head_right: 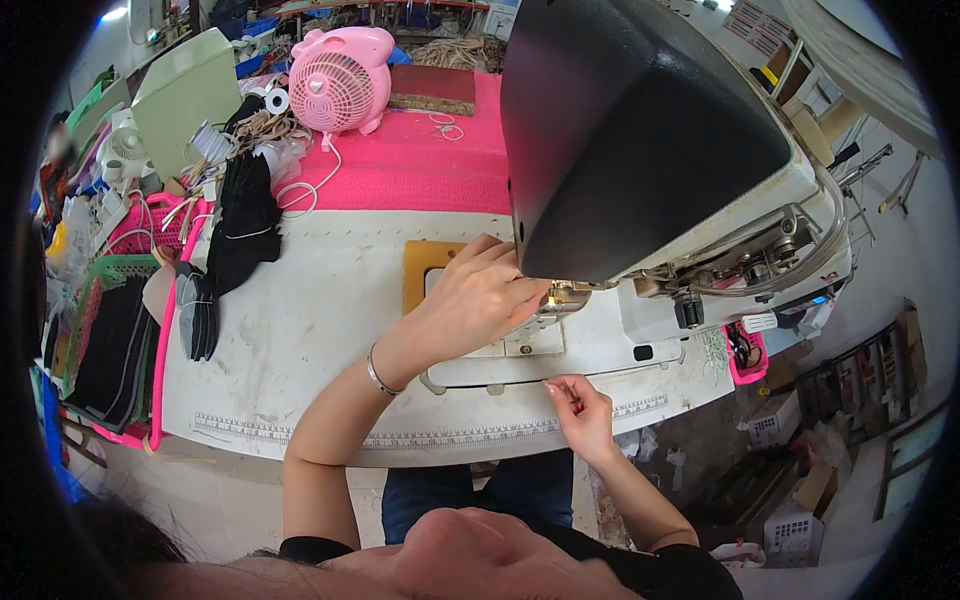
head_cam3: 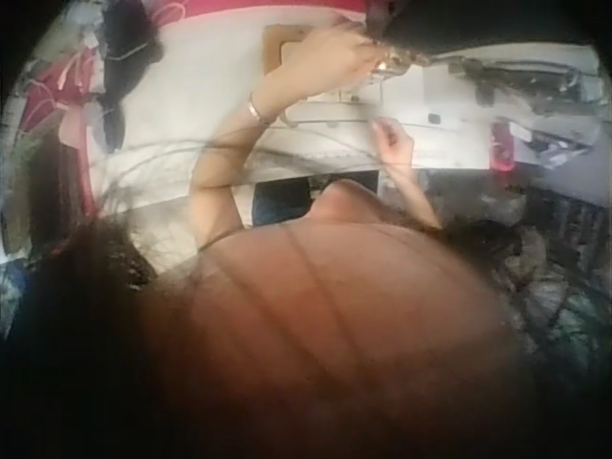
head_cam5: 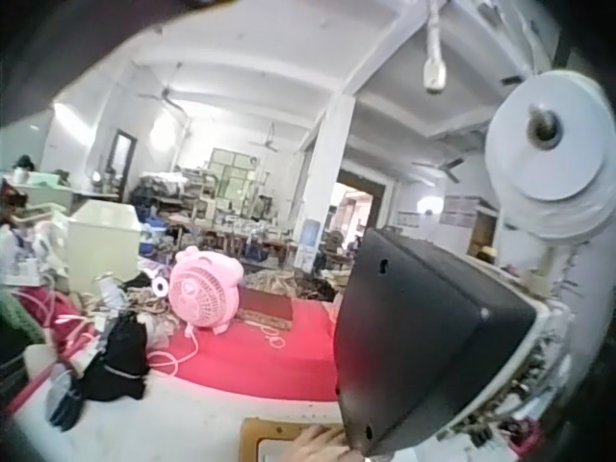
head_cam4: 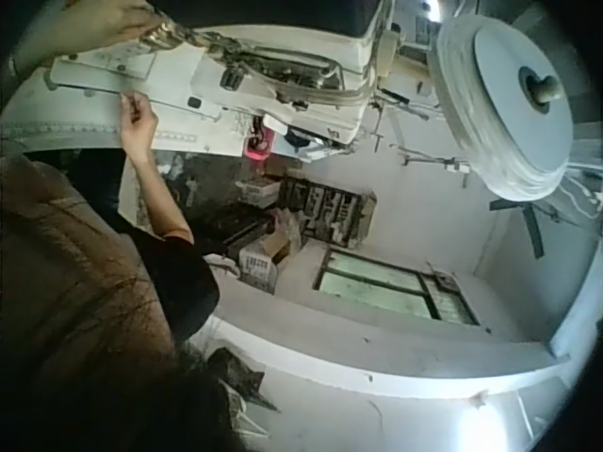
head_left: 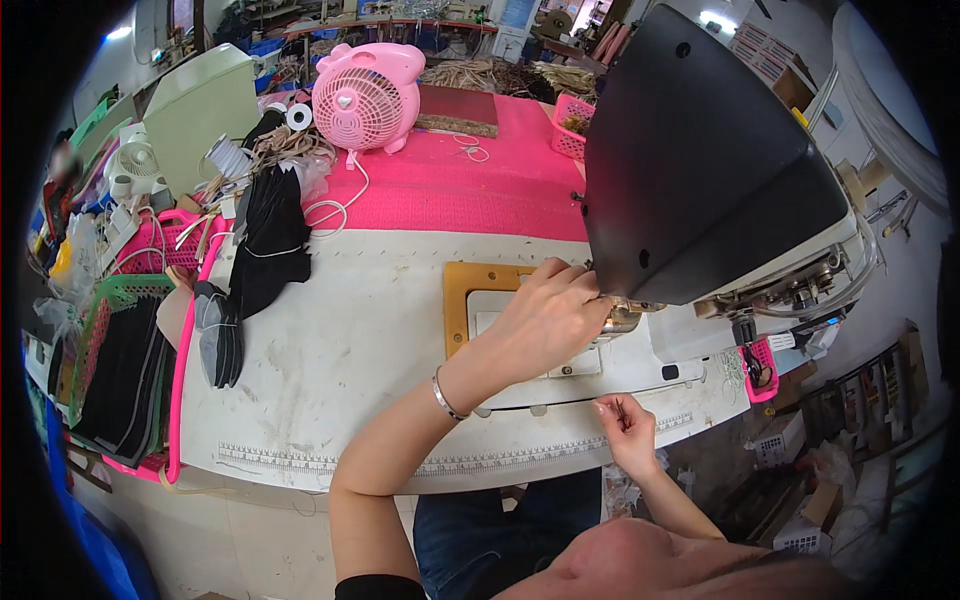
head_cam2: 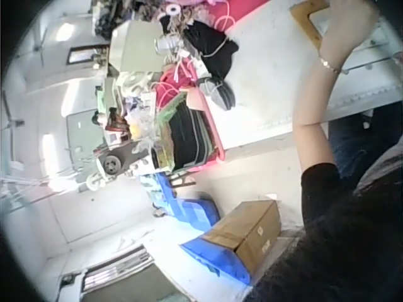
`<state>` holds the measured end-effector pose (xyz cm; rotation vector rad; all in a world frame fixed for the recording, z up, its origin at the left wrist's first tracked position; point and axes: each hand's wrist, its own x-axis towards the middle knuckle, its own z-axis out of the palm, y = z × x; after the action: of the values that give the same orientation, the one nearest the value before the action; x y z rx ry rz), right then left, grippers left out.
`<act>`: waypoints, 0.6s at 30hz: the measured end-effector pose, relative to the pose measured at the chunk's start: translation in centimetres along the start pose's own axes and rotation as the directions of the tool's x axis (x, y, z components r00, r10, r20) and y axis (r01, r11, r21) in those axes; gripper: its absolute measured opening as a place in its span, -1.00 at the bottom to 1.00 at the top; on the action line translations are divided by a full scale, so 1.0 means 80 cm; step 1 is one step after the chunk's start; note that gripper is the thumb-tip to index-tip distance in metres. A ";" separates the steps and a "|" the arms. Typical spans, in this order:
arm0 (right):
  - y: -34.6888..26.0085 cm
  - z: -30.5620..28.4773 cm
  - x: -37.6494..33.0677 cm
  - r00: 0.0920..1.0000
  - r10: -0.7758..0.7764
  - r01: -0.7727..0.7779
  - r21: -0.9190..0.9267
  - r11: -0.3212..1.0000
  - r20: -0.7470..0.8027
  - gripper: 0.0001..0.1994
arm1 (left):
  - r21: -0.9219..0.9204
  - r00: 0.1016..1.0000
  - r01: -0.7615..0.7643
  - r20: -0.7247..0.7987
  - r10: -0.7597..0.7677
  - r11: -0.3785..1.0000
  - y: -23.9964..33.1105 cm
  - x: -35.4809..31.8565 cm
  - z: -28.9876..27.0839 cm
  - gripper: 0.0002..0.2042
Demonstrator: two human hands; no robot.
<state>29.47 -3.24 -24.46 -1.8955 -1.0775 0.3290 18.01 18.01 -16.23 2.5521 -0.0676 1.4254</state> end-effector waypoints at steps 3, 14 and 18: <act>0.001 0.000 0.000 1.000 0.003 -0.003 -0.023 1.000 0.000 -0.88 | 0.017 1.000 -0.015 -0.019 0.015 1.000 -0.001 0.000 0.001 -0.88; 0.000 0.000 -0.001 1.000 0.016 -0.016 -0.009 1.000 -0.002 -0.89 | 0.050 1.000 -0.023 -0.019 0.024 0.998 0.000 0.000 0.000 -0.88; -0.004 -0.002 0.000 1.000 0.025 -0.025 -0.004 1.000 0.003 -0.89 | 0.057 1.000 -0.021 -0.009 0.022 0.998 0.000 0.001 0.000 -0.87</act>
<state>29.40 -3.31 -24.14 -1.9143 -1.0579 0.3445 18.04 17.99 -16.18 2.5973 -0.0532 1.4684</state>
